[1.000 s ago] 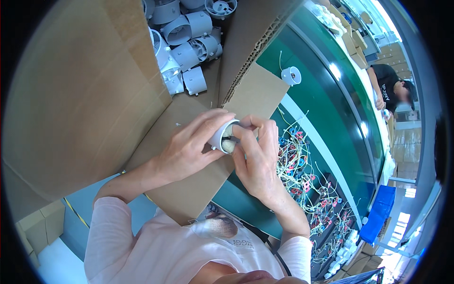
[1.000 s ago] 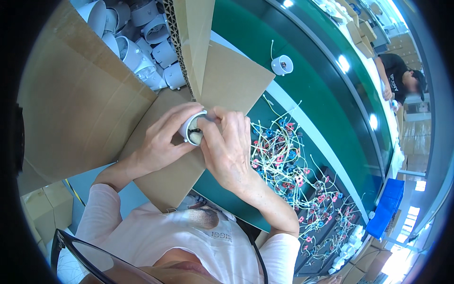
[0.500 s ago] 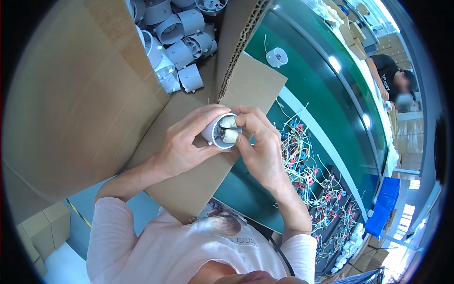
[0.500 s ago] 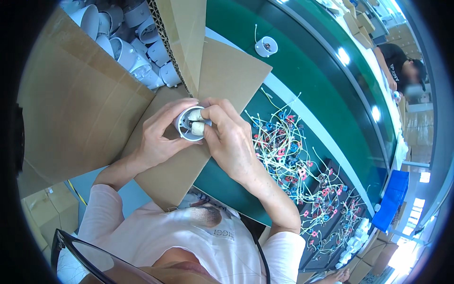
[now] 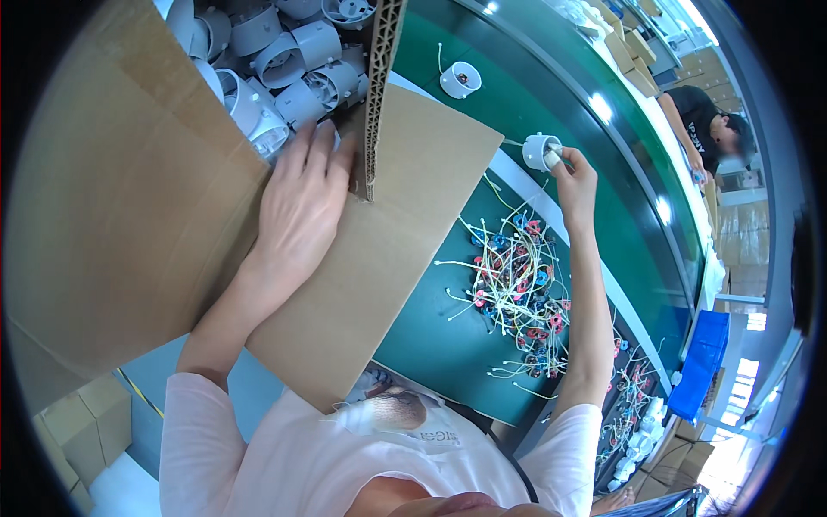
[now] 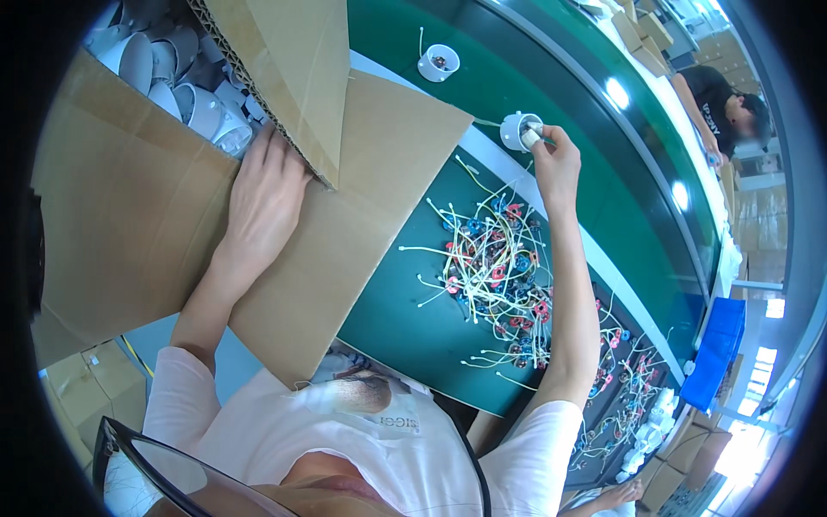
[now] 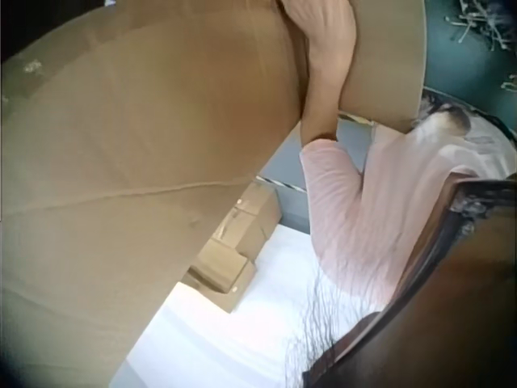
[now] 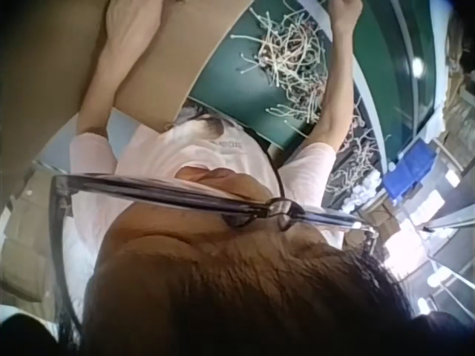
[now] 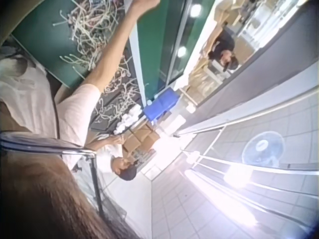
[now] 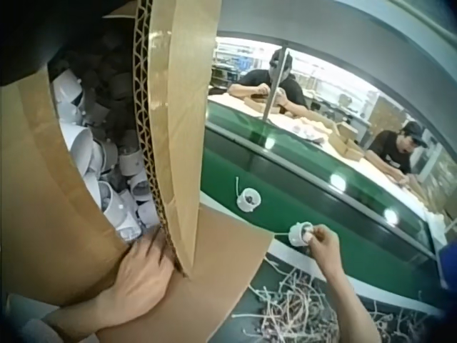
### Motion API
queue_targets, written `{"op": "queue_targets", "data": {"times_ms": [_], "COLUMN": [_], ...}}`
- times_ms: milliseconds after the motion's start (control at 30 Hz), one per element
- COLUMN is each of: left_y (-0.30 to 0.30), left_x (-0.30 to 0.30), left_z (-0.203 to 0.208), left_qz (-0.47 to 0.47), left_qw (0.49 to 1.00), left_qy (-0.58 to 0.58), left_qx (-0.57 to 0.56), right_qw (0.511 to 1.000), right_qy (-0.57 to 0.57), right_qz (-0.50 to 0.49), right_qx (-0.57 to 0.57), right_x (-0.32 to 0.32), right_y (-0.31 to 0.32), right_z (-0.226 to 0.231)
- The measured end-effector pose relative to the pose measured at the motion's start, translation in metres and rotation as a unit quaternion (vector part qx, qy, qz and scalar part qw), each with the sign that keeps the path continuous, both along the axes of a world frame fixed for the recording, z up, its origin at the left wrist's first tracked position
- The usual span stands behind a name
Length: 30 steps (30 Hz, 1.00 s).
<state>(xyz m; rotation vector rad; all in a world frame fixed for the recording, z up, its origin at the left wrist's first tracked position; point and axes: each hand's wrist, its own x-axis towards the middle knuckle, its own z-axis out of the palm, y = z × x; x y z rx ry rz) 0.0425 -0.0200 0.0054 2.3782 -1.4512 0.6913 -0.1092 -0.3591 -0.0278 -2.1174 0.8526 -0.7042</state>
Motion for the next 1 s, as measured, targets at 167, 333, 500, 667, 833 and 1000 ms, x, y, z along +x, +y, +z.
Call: {"op": "queue_targets", "data": {"times_ms": [167,333,500,667,833,1000], "left_y": [-0.021,-0.011,0.018,0.035,0.042,0.042], "left_x": [0.021,0.02,-0.015,-0.022,-0.023,-0.028], "left_z": [-0.007,-0.007,0.008,-0.002,-0.003,-0.008], "left_qz": [-0.007,-0.029,-0.108,-0.103,-0.123,-0.154], "left_qw": [0.995,0.997,0.957,0.885,0.864,0.863], "left_qy": [-0.073,-0.045,0.241,0.422,0.475,0.468], "left_qx": [0.07,0.056,-0.121,-0.17,-0.109,-0.117], "right_qw": [0.931,0.956,0.86,0.857,0.852,0.954], "right_qy": [-0.023,0.068,0.21,0.267,0.291,0.121], "right_qz": [0.003,0.236,0.32,0.326,0.309,0.215], "right_qx": [-0.364,-0.158,-0.337,-0.297,-0.305,-0.171], "right_x": [0.005,-0.024,-0.05,-0.044,-0.04,-0.046], "right_y": [0.006,0.093,0.107,0.11,0.11,0.114], "right_z": [-0.001,0.048,0.039,0.039,0.031,0.039]}}
